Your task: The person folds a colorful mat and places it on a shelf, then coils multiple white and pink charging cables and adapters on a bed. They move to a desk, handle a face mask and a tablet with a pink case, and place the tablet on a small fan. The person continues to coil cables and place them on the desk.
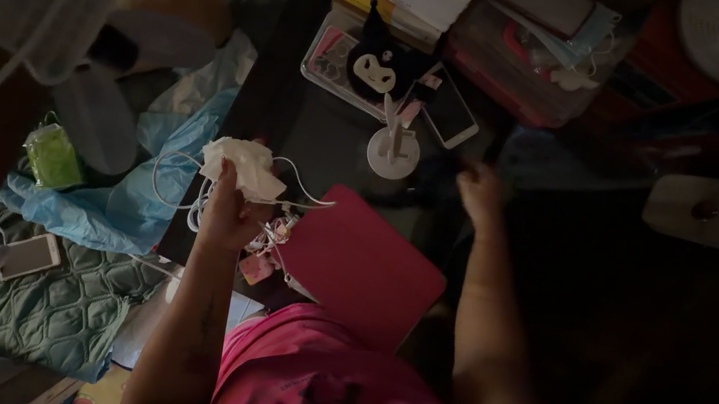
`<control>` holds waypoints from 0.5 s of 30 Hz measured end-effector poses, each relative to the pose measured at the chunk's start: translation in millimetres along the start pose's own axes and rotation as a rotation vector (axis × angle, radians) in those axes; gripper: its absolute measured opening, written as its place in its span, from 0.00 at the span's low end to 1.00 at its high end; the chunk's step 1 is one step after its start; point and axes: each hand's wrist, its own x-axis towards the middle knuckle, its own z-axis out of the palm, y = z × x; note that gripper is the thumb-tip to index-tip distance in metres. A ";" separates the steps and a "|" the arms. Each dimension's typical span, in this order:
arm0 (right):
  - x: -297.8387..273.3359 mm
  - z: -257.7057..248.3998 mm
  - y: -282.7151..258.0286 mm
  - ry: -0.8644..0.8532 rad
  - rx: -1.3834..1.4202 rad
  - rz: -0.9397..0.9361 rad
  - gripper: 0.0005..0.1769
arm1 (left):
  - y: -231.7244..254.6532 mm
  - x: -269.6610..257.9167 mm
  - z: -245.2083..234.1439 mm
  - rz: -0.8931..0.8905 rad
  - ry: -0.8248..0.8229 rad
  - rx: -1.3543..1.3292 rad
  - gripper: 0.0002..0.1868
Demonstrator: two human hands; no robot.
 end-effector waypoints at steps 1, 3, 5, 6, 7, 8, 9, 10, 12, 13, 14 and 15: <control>8.5 13.0 6.4 -0.091 -0.094 0.035 0.26 | -0.3 0.6 0.3 0.000 -0.037 -0.015 0.30; 21.9 34.7 15.3 -0.164 0.027 0.117 0.26 | -0.7 5.4 1.3 0.003 -0.038 -0.019 0.30; 34.9 46.3 21.5 -0.211 0.089 0.171 0.26 | -2.9 9.1 1.9 0.007 0.037 0.003 0.32; 39.8 49.9 24.8 -0.220 0.092 0.189 0.26 | -4.2 10.0 1.6 0.014 0.029 0.007 0.32; 44.4 52.2 27.9 -0.229 0.094 0.207 0.25 | -5.5 11.6 1.3 0.022 0.021 0.012 0.32; 49.4 52.5 31.2 -0.243 0.074 0.210 0.26 | -7.1 13.8 1.0 0.029 0.011 0.015 0.32; 53.9 52.0 34.5 -0.258 0.053 0.212 0.27 | -9.1 14.9 0.8 0.014 -0.008 0.010 0.31; 59.4 51.8 36.5 -0.272 0.034 0.212 0.27 | -9.9 17.1 1.1 0.001 -0.029 0.005 0.31; 67.5 49.1 41.3 -0.255 0.035 0.107 0.29 | -11.5 19.9 2.1 -0.019 -0.035 -0.007 0.30; 70.7 48.5 43.1 -0.248 0.036 0.054 0.30 | -12.2 21.1 2.7 -0.024 -0.021 -0.015 0.30; 73.4 46.2 45.3 -0.258 0.039 0.135 0.33 | -13.7 21.3 3.4 -0.029 -0.008 -0.024 0.29; 76.5 43.4 46.8 -0.267 0.024 0.189 0.31 | -15.2 21.2 4.1 -0.024 0.016 -0.009 0.29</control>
